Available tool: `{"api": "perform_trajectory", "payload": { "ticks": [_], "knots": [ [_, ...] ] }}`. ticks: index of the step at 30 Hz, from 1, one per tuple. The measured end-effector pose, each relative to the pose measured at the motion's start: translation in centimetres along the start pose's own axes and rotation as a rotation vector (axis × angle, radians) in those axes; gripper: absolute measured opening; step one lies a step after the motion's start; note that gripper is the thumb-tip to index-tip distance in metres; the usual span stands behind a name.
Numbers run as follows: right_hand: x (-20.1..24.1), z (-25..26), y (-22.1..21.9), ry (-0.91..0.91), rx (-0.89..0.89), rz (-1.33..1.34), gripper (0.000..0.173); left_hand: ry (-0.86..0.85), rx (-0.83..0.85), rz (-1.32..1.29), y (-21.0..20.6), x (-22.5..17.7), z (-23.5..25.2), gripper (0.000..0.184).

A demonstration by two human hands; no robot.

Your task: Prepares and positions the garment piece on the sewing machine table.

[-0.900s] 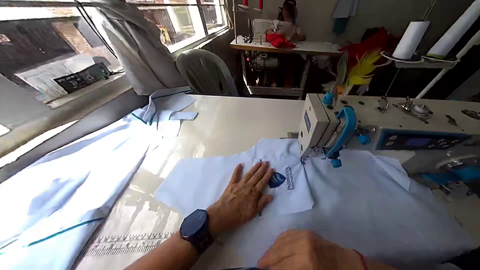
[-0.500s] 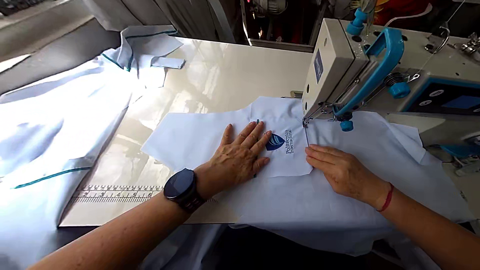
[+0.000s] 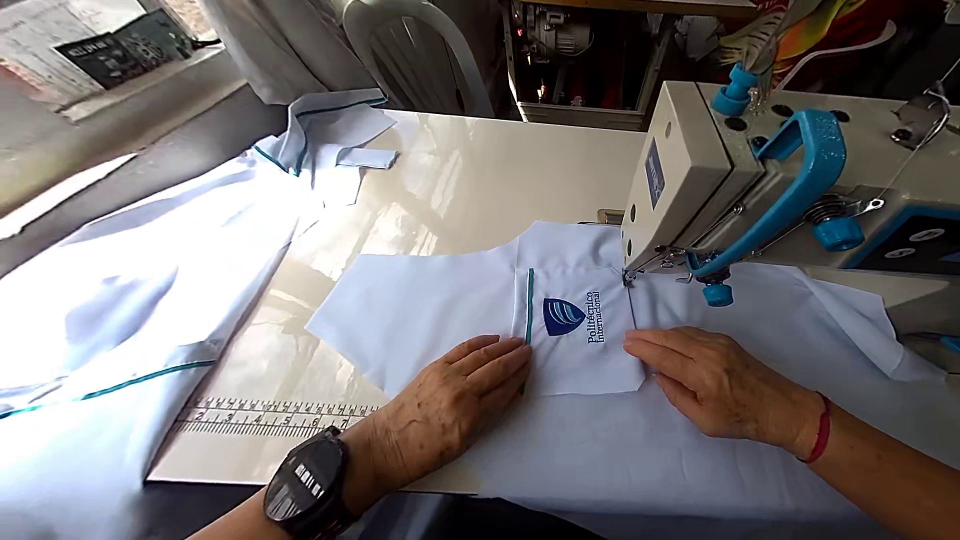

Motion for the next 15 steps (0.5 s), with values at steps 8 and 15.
{"api": "perform_trajectory", "payload": {
  "ticks": [8,15],
  "knots": [
    [1.2,0.1,0.3,0.124,0.023,-0.005,0.032,0.049,0.036,-0.036,0.0,0.7,0.4,0.048],
    [3.1,1.4,-0.5,0.367,-0.033,-0.207,0.025,0.065,0.066,-0.057,-0.2,0.7,0.4,0.053]
  ]
}}
Point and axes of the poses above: each hand's wrist, its own z-axis towards the middle knuckle, its own y-axis out of the back of the hand, x = y × z, the point moved 10 cm from there along z, towards the middle knuckle, and after that the axes turned 4 degrees about -x, right-handed, at the moved point
